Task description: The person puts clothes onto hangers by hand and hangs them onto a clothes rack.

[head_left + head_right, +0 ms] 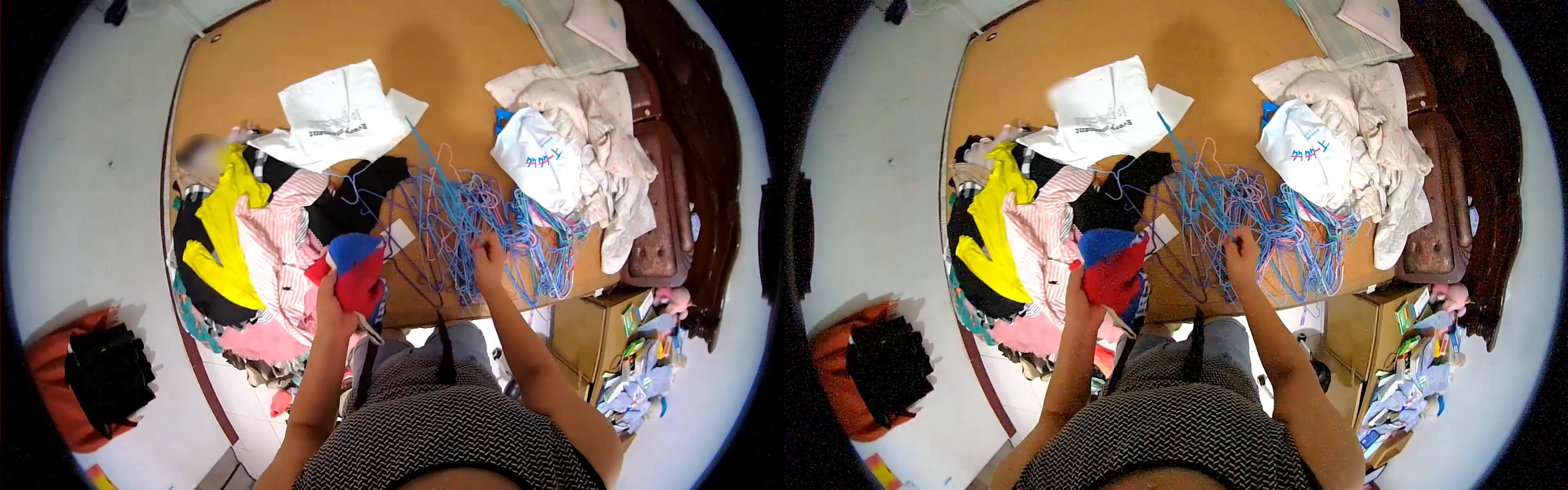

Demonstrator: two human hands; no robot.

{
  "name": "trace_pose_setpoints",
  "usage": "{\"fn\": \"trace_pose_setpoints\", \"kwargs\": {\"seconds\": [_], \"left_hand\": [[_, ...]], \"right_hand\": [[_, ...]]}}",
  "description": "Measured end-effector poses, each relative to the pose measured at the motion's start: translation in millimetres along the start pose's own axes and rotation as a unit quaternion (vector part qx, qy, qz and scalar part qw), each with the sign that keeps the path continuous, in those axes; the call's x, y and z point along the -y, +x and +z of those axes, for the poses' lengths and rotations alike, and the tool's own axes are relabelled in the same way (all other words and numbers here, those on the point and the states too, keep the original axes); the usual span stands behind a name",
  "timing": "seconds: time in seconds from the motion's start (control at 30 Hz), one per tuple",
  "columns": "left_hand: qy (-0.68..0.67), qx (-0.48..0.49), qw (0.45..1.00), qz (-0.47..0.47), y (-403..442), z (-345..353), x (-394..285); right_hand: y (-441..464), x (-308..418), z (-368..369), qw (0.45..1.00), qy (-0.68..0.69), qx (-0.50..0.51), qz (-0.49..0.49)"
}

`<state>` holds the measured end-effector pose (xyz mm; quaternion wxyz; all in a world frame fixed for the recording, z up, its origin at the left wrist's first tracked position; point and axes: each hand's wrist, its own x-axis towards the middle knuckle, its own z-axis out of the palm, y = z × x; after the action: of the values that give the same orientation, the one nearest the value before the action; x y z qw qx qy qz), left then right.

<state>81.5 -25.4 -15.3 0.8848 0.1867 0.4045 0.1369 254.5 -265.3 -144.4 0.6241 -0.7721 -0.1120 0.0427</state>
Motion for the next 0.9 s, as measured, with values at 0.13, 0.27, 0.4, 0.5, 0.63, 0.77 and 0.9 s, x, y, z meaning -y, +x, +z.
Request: {"fn": "trace_pose_setpoints", "kwargs": {"seconds": [0.13,0.27,0.4,0.5,0.63,0.77,0.9], "left_hand": [[0.047,0.114,0.99,0.071,-12.9,19.1,-12.9],[0.062,0.124,0.984,0.111,-10.5,23.8,2.5],[0.078,0.126,0.973,0.177,-28.6,48.4,22.6],[0.06,0.12,0.968,0.21,-40.3,57.1,33.1],[0.084,0.115,0.956,0.257,-51.7,56.2,35.7],[0.13,0.107,0.942,0.289,-58.5,47.6,36.3],[0.077,0.121,0.954,0.265,-69.1,49.2,30.5]], "right_hand": [[-15.3,93.5,-10.3,0.994,0.097,0.045,0.031],[-25.2,162.8,15.7,0.964,0.155,0.179,0.124],[-44.6,200.4,57.9,0.965,0.12,0.233,0.02],[-45.3,205.4,68.2,0.97,0.1,0.221,0.006],[-43.5,200.0,62.9,0.955,0.152,0.253,0.043],[-40.3,195.4,60.1,0.93,0.183,0.32,-0.001],[-34.9,212.0,50.6,0.9,0.191,0.369,0.133]]}}
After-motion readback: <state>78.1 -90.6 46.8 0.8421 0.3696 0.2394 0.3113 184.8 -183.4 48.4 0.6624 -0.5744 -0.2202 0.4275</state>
